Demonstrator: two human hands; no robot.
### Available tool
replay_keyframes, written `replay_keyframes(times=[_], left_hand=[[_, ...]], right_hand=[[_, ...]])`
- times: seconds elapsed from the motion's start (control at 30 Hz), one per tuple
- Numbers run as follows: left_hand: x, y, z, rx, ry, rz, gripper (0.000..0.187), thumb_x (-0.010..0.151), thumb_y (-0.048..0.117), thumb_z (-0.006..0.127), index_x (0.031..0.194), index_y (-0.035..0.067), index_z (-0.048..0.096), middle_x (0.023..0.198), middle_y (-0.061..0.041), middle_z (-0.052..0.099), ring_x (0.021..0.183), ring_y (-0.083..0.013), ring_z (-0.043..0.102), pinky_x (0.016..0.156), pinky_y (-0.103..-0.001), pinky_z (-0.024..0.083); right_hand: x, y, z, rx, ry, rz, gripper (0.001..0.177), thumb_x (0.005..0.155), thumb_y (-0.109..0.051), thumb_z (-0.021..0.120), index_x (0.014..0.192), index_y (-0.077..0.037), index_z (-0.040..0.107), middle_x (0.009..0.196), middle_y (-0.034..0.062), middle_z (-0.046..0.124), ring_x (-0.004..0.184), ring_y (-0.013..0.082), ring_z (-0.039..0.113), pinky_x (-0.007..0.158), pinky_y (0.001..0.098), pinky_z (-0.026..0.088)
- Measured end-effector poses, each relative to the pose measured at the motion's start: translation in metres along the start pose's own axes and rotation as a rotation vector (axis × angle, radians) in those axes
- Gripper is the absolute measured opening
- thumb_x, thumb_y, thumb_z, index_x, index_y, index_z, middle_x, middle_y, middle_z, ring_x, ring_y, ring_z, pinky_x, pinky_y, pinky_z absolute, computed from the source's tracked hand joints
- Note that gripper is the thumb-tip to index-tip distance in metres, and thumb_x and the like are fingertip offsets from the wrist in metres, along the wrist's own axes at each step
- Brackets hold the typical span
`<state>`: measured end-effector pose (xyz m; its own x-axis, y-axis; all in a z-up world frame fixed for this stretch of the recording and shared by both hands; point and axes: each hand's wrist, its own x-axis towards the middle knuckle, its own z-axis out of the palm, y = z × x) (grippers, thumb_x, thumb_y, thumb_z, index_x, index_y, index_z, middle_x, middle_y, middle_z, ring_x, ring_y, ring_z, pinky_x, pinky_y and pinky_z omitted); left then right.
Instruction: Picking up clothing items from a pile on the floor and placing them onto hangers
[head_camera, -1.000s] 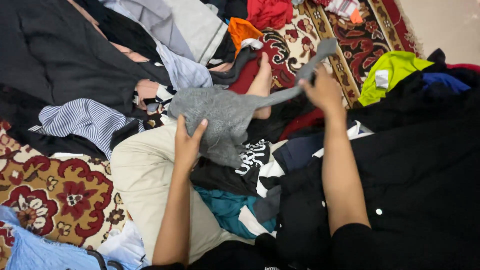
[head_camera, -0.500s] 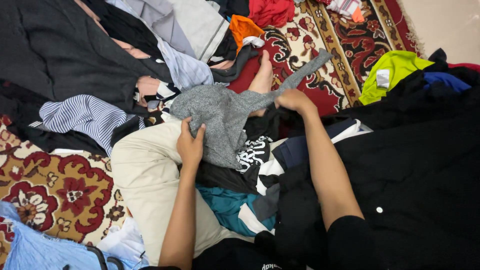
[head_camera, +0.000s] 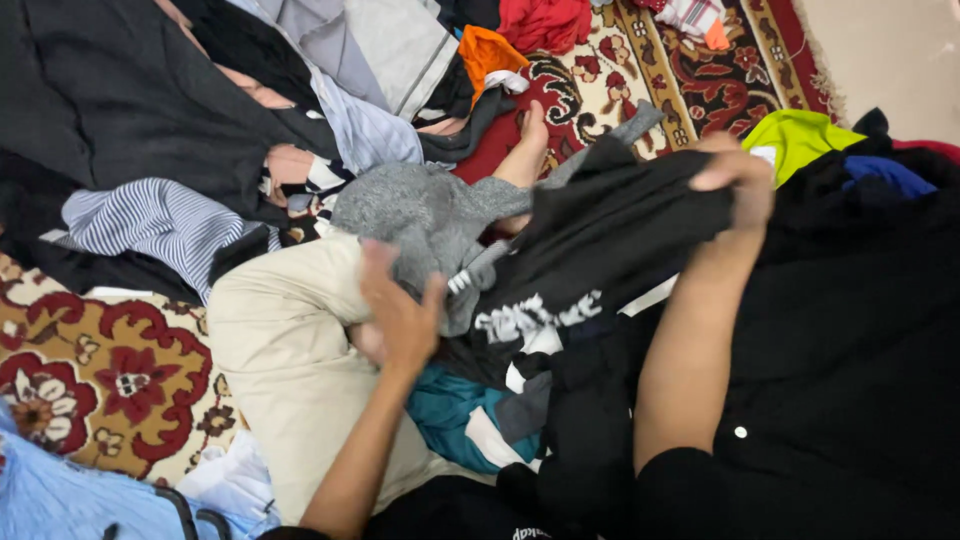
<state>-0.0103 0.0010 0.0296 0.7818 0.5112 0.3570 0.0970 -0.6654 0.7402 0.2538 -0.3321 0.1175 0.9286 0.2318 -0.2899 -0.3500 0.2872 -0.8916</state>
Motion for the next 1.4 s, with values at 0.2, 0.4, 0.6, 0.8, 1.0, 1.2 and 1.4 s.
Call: replay_keyframes(times=[0.2, 0.4, 0.6, 0.8, 1.0, 1.2, 1.4], left_hand=[[-0.091, 0.039, 0.023, 0.053, -0.568, 0.477, 0.076, 0.086, 0.070, 0.063, 0.139, 0.017, 0.052, 0.153, -0.016, 0.046, 0.132, -0.0356, 0.052, 0.101, -0.053, 0.039], [-0.050, 0.013, 0.021, 0.012, -0.794, 0.433, 0.034, 0.101, 0.043, 0.053, 0.127, 0.022, 0.063, 0.098, -0.009, 0.067, 0.084, -0.0333, 0.068, 0.076, -0.046, 0.049], [0.034, 0.024, -0.067, -0.680, -0.429, -0.283, 0.022, 0.102, 0.024, 0.046, 0.114, 0.010, 0.059, 0.058, -0.012, 0.066, 0.050, -0.0164, 0.064, 0.057, -0.026, 0.050], [0.099, 0.116, -0.172, -0.443, 0.326, 0.255, 0.029, 0.116, 0.040, 0.039, 0.110, 0.013, 0.029, 0.105, -0.005, 0.032, 0.094, -0.0198, 0.034, 0.092, -0.036, 0.033], [0.160, 0.084, -0.143, -0.808, 0.162, 0.157, 0.009, 0.114, 0.024, 0.044, 0.112, 0.017, 0.039, 0.103, 0.001, 0.036, 0.075, -0.0063, 0.034, 0.063, -0.021, 0.032], [0.160, 0.080, -0.156, -0.656, 0.205, 0.285, 0.029, 0.112, 0.041, 0.049, 0.107, 0.013, 0.045, 0.133, -0.010, 0.043, 0.125, -0.0177, 0.044, 0.109, -0.029, 0.033], [0.129, -0.005, -0.102, -0.193, -0.327, 0.143, 0.027, 0.097, 0.007, 0.070, 0.114, -0.014, 0.067, 0.108, -0.039, 0.067, 0.106, -0.0586, 0.061, 0.094, -0.063, 0.045]], right_hand=[[-0.034, -0.046, 0.037, 0.609, 0.128, -0.220, 0.023, 0.071, -0.018, 0.069, 0.086, -0.002, 0.074, 0.093, 0.0148, 0.077, 0.090, 0.0309, 0.073, 0.093, 0.0384, 0.059], [-0.042, -0.050, 0.035, 0.755, 0.149, -0.440, 0.034, 0.078, -0.023, 0.072, 0.105, -0.003, 0.073, 0.112, 0.0161, 0.073, 0.111, 0.0331, 0.068, 0.107, 0.0435, 0.055], [-0.042, -0.046, 0.023, 0.689, 0.100, -0.545, 0.051, 0.084, -0.032, 0.071, 0.124, -0.002, 0.071, 0.132, 0.0195, 0.071, 0.131, 0.0355, 0.065, 0.125, 0.0488, 0.052], [-0.037, -0.040, 0.046, 0.526, 0.126, -0.517, 0.040, 0.086, -0.028, 0.073, 0.117, -0.002, 0.073, 0.122, 0.0160, 0.075, 0.117, 0.0297, 0.071, 0.113, 0.0425, 0.057], [-0.036, -0.046, 0.059, 0.366, 0.136, -0.509, 0.029, 0.089, -0.023, 0.075, 0.109, -0.002, 0.074, 0.111, 0.0128, 0.078, 0.104, 0.0240, 0.077, 0.102, 0.0365, 0.061], [0.007, -0.017, 0.015, -0.228, 0.183, -1.050, 0.031, 0.113, -0.010, 0.059, 0.142, -0.002, 0.053, 0.142, 0.0154, 0.057, 0.132, 0.0241, 0.053, 0.117, 0.0388, 0.041], [-0.004, 0.013, 0.023, -1.404, 0.515, -0.509, 0.040, 0.094, -0.005, 0.077, 0.129, -0.002, 0.057, 0.127, 0.0272, 0.054, 0.113, 0.0547, 0.058, 0.089, 0.0730, 0.045]])
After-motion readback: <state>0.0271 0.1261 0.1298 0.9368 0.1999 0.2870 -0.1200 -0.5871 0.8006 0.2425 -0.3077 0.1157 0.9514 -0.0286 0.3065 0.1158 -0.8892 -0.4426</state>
